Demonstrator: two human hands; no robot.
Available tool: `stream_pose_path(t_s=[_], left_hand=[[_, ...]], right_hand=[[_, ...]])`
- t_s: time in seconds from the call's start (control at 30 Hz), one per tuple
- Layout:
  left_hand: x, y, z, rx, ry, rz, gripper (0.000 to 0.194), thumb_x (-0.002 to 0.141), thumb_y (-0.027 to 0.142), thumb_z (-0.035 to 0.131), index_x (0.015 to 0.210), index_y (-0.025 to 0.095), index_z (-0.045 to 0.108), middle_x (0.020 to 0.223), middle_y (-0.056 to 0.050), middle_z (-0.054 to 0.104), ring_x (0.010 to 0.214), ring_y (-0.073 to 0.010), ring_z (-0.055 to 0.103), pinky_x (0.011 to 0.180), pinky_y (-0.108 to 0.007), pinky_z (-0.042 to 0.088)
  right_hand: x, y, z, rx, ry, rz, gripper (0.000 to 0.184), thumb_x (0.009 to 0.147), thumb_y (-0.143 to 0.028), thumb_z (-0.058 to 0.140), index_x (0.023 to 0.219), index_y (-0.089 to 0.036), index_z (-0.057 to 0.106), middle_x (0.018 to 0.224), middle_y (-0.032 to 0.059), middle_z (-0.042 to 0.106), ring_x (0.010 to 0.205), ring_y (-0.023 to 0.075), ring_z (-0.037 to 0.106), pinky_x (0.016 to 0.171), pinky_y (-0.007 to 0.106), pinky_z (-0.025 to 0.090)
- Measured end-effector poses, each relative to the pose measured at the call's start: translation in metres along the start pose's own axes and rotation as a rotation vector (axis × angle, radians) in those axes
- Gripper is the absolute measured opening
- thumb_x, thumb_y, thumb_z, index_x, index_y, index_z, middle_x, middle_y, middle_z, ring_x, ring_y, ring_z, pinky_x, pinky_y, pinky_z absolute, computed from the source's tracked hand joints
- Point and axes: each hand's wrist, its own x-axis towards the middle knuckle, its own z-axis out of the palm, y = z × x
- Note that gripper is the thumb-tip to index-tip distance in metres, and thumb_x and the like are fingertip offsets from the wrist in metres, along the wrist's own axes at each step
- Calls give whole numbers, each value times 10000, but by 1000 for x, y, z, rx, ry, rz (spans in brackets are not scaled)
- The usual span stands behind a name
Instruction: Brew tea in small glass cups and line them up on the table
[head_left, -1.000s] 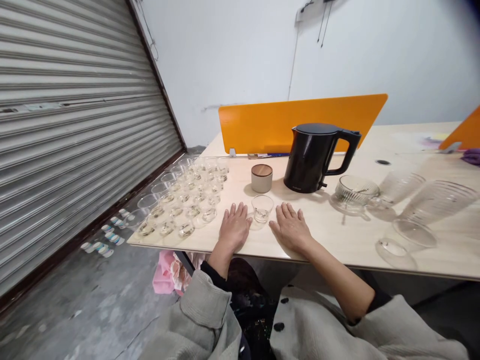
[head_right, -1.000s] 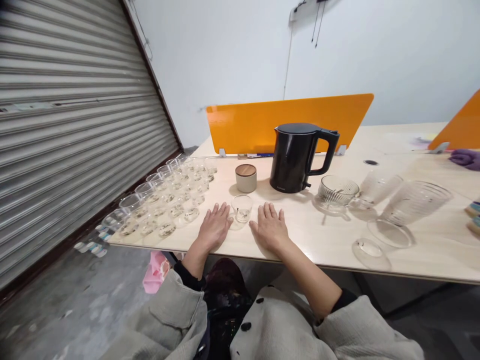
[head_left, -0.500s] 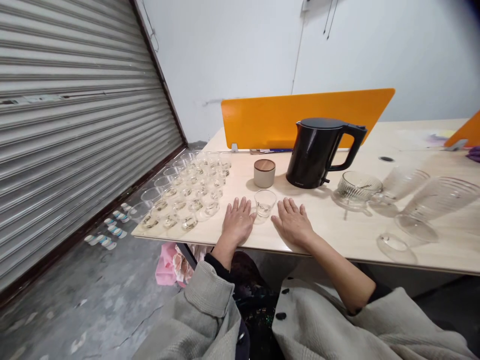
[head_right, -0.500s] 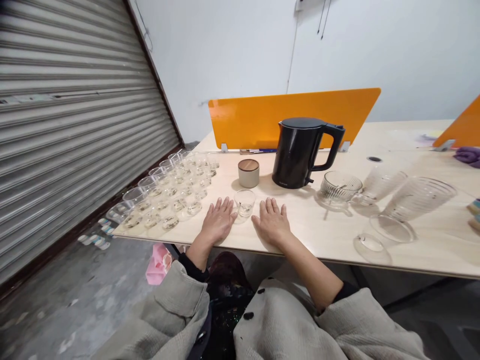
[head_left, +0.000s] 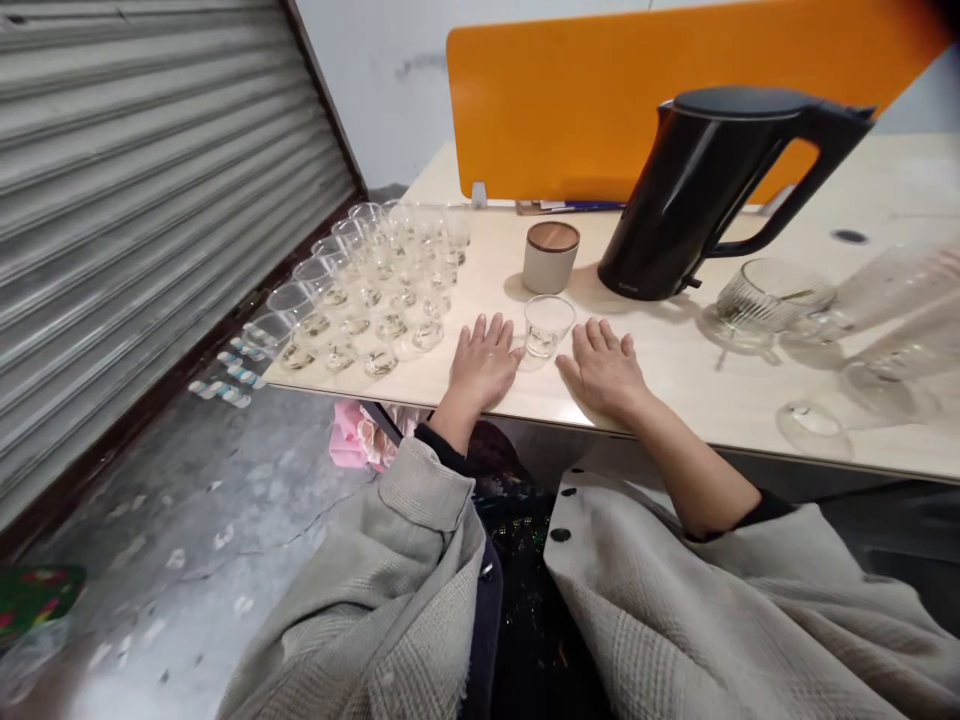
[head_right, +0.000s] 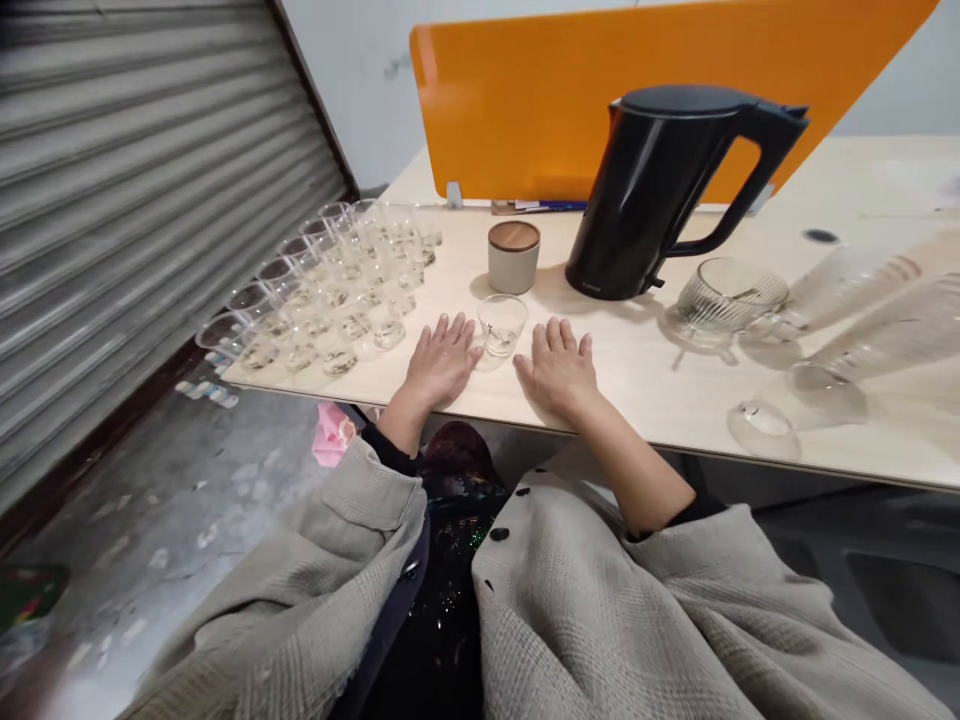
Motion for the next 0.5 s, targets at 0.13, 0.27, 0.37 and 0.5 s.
stream_pose_path(t_s=[0.13,0.27,0.37,0.5], left_hand=[[-1,1,-2,5,-7,1,638,1081,474,247,1644,174,273,1743,-65,185,1614,-335,85,1297,-562,82],[-1,1,-3,3,-7,3,644,1080,467,258,1642,153,271,1743,-79,179,1612,-344,85,1295,-569,87],[-1,2,-3,-5,-5,5,643,1077,458,265,1639,147,278,1742,-88,184,1611,-349,88,1295,-570,85],[-3,4,-5,-17,5,4,632,1073,449,274,1638,165,290,1738,-84,199,1611,-347,96,1296,-569,84]], right_hand=[[1,-1,-1,11,-18,6,753,1038,-531,266,1613,-46,289,1713,231,178,1590,384,126,1236,667,131],[0,-1,-2,7,-10,10,753,1039,-524,264,1615,-39,283,1714,229,175,1592,378,122,1239,661,124],[1,0,0,16,-9,14,756,1036,-530,270,1618,-47,280,1714,226,180,1593,374,122,1240,659,124],[1,1,2,16,13,1,750,1034,-532,262,1614,-56,292,1710,230,193,1590,381,132,1232,670,130]])
